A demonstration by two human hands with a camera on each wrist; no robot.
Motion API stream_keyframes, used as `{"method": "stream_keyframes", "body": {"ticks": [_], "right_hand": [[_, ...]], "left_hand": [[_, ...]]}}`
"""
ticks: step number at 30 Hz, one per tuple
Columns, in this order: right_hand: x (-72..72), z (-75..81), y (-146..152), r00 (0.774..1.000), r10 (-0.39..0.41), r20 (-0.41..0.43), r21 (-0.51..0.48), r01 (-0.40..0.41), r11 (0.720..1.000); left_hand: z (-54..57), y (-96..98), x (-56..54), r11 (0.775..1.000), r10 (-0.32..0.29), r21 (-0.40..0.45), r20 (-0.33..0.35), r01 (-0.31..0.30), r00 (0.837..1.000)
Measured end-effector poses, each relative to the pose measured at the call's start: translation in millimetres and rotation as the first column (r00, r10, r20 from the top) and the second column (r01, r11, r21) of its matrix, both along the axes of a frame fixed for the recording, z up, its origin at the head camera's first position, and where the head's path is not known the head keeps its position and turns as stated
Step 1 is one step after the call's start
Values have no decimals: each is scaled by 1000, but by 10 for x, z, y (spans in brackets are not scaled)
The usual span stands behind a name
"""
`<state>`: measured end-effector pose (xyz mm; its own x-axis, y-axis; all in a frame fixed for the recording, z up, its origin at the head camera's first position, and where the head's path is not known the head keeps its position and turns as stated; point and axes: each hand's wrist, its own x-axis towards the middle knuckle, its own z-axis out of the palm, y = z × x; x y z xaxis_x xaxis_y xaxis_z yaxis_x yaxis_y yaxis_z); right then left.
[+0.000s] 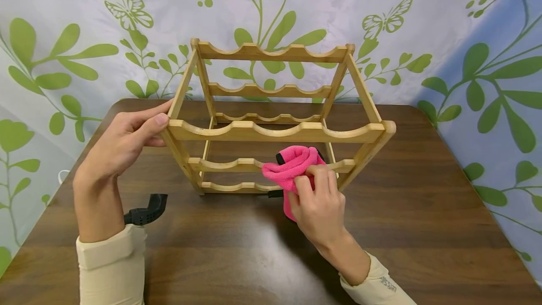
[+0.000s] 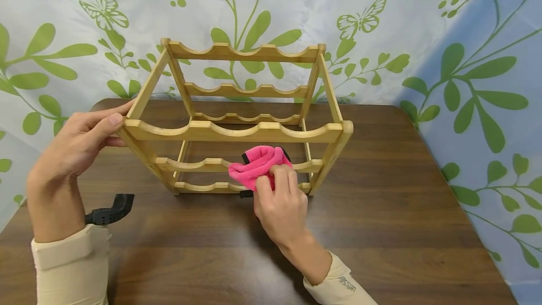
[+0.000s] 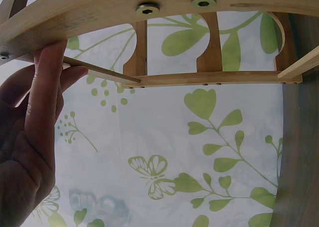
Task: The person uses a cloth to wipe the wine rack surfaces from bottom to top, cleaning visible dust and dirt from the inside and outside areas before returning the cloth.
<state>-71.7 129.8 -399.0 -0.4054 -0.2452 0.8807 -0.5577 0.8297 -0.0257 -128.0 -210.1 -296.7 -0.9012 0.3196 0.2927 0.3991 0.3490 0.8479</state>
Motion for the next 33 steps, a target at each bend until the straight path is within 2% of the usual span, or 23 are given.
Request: {"method": "stream_keyframes", "body": {"ticks": [9, 19, 27, 33], "right_hand": [[-5, -9, 158, 1000, -8, -17, -10, 8, 1000], [19, -40, 345, 998, -37, -50, -23, 35, 999], [46, -85, 525, 997, -70, -23, 1, 70, 998], [59, -59, 564, 995, -79, 65, 8, 79, 997]], "left_hand": [[17, 13, -5, 999, -27, 36, 5, 27, 1000], [8, 24, -4, 1000, -17, 22, 5, 17, 1000], [-6, 11, -7, 1000, -28, 13, 5, 27, 1000], [7, 8, 0, 999, -31, 20, 11, 31, 999]]}}
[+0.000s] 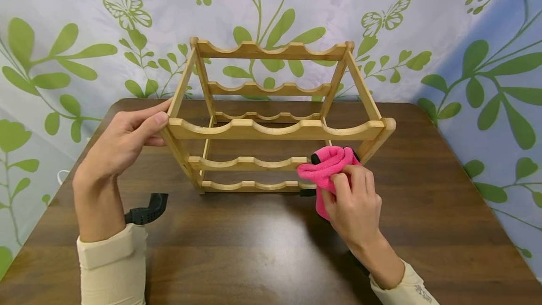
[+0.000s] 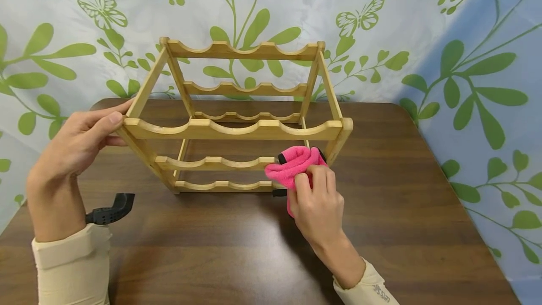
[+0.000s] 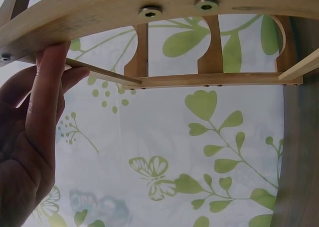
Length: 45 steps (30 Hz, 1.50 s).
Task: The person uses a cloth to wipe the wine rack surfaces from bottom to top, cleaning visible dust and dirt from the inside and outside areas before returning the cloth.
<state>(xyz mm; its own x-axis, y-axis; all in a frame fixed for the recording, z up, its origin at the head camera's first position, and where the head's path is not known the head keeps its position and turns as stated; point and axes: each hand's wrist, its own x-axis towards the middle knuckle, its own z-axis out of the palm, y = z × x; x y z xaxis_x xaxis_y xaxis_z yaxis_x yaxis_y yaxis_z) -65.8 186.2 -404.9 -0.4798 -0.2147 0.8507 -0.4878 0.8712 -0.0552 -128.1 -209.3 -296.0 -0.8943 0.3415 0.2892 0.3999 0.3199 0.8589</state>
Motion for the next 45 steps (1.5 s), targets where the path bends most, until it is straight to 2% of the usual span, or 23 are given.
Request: {"method": "stream_keyframes", "body": {"ticks": [2, 4, 6, 7, 9, 12, 14, 15, 17, 19, 21, 22, 27, 29, 31, 35, 38, 45], "right_hand": [[4, 30, -5, 1000, 10, 19, -14, -10, 1000], [6, 71, -23, 999, 38, 1, -37, -38, 999], [0, 129, -74, 992, 100, -73, -66, -105, 992], [-4, 168, -115, 982, 144, -125, -71, -154, 986], [-21, 256, -235, 938, 248, -244, -50, -267, 962], [-49, 408, -472, 827, 392, -403, 57, -405, 913], [-76, 505, -642, 758, 452, -469, 127, -449, 885], [-88, 553, -723, 732, 474, -489, 158, -460, 874], [-123, 638, -888, 697, 502, -513, 200, -472, 859], [-158, 708, -1040, 685, 524, -506, 228, -479, 848], [-188, 755, -1176, 696, 539, -474, 257, -475, 841], [-203, 764, -1235, 709, 539, -455, 273, -465, 842], [-261, 711, -1364, 821, 474, -318, 341, -368, 865], [-281, 677, -1351, 844, 447, -297, 351, -339, 873], [-298, 652, -1321, 847, 433, -308, 348, -324, 880], [-303, 648, -1255, 832, 430, -350, 314, -329, 891], [-289, 662, -1214, 830, 432, -352, 289, -343, 894], [-245, 664, -1122, 851, 404, -334, 237, -339, 910]], "left_hand": [[6, 2, 9, 1000, 4, 4, 6, -4, 1000], [12, 8, 16, 1000, 9, -5, 7, -9, 1000], [19, 13, 19, 1000, 18, -22, 6, -18, 1000], [23, 14, 21, 999, 22, -26, 8, -22, 1000], [30, 11, 25, 999, 31, -35, 8, -30, 999], [34, 1, 31, 999, 31, -42, 9, -31, 999], [36, 2, 31, 999, 30, -37, 14, -29, 999], [36, 4, 30, 999, 29, -36, 16, -28, 999], [36, 6, 22, 999, 30, -35, 18, -29, 999], [27, 5, 13, 999, 33, -30, 21, -32, 999], [22, 3, 14, 999, 33, -29, 16, -33, 999], [19, 1, 16, 999, 33, -27, 14, -33, 999], [30, -3, 34, 999, 35, -27, 21, -35, 999], [40, -2, 30, 998, 41, -42, 26, -40, 999], [51, 7, 20, 997, 49, -59, 29, -48, 998], [67, 25, 8, 994, 64, -86, 35, -60, 997], [66, 19, 9, 994, 66, -85, 41, -62, 997], [48, -4, 12, 996, 60, -68, 34, -57, 998]]}}
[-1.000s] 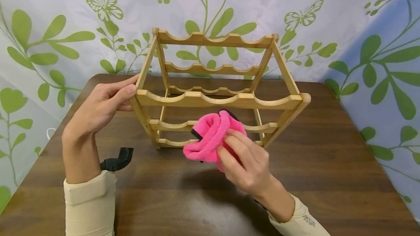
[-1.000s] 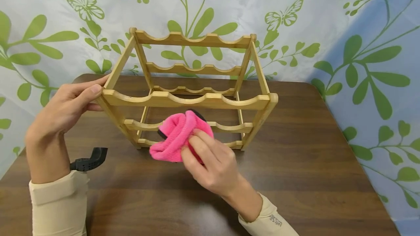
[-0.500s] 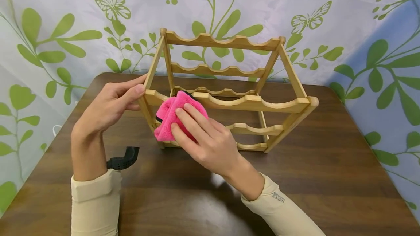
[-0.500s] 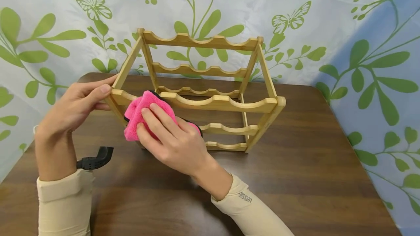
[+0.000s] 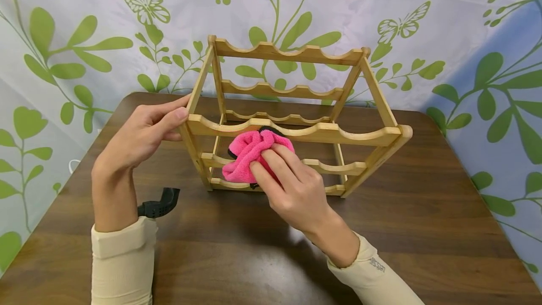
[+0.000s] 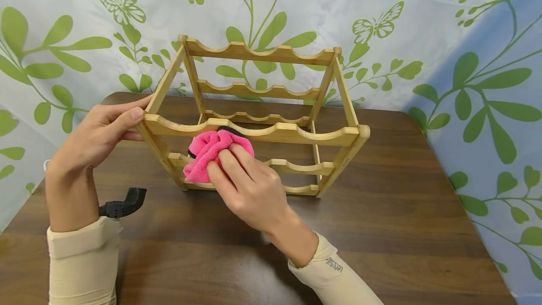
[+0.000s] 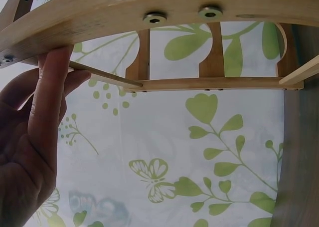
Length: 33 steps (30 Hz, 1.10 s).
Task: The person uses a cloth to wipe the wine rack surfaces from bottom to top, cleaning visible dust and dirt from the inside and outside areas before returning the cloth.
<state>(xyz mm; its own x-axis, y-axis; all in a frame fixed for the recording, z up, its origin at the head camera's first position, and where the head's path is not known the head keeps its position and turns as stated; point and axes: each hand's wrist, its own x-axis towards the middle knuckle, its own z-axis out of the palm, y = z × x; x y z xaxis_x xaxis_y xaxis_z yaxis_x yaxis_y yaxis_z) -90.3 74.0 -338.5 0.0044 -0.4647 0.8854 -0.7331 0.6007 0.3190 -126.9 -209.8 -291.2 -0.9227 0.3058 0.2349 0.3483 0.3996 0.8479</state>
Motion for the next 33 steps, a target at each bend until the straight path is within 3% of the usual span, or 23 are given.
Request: {"method": "stream_keyframes", "body": {"ticks": [17, 33], "right_hand": [[78, -63, 322, 997, -28, 73, -161, 40, 986], [118, -170, 590, 983, -120, 138, -316, 159, 935]], "left_hand": [[-17, -16, -1, 998, -37, 50, -2, 37, 999], [-20, -1, -2, 998, -36, 47, -20, 36, 999]]}}
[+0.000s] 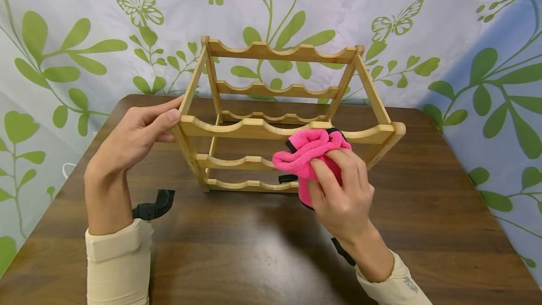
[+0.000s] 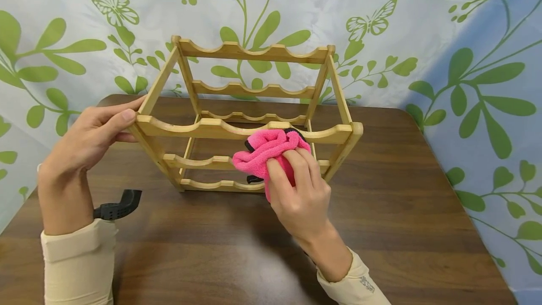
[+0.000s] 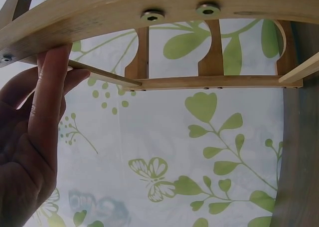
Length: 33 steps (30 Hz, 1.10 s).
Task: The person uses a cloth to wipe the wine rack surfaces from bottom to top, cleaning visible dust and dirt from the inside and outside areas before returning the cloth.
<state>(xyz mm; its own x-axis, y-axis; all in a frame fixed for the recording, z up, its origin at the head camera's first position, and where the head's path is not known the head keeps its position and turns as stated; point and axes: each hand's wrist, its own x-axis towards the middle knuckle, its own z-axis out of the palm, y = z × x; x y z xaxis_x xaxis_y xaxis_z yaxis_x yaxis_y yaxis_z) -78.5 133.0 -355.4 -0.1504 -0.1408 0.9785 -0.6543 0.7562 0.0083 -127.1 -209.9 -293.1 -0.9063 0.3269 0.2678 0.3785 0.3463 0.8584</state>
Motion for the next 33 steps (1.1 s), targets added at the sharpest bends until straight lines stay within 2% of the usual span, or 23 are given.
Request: {"method": "stream_keyframes", "body": {"ticks": [6, 9, 14, 18, 21, 24, 27, 32, 33], "right_hand": [[41, -17, 36, 999, -47, -24, -9, 47, 999], [73, -16, 40, 1000, -11, -29, -37, 10, 999], [194, -39, 63, 996, 81, 50, -100, -75, 992], [308, -100, 106, 991, 73, 110, -75, -65, 995], [389, -176, 149, 980, 63, 189, -44, -56, 997], [456, -268, 209, 944, 52, 327, 9, -58, 998], [506, -346, 293, 879, 16, 476, 79, -61, 995], [539, -449, 395, 789, -60, 612, 173, -59, 983], [540, -471, 400, 776, -78, 626, 190, -55, 980]], "left_hand": [[-10, -10, 1, 1000, 12, -1, -2, -12, 1000], [-7, -10, 3, 1000, 11, 5, 1, -11, 1000], [-4, -1, 2, 1000, 1, 18, 12, -1, 1000], [-3, -7, -4, 1000, 1, 13, 14, -2, 1000], [-1, -17, -7, 1000, -3, 10, 18, 2, 1000], [5, -28, -5, 1000, -4, 12, 19, 4, 1000], [10, -26, -2, 1000, -4, 14, 22, 4, 1000], [0, -9, 6, 1000, 6, 12, 36, -6, 999], [-3, -7, 7, 1000, 8, 13, 38, -8, 999]]}}
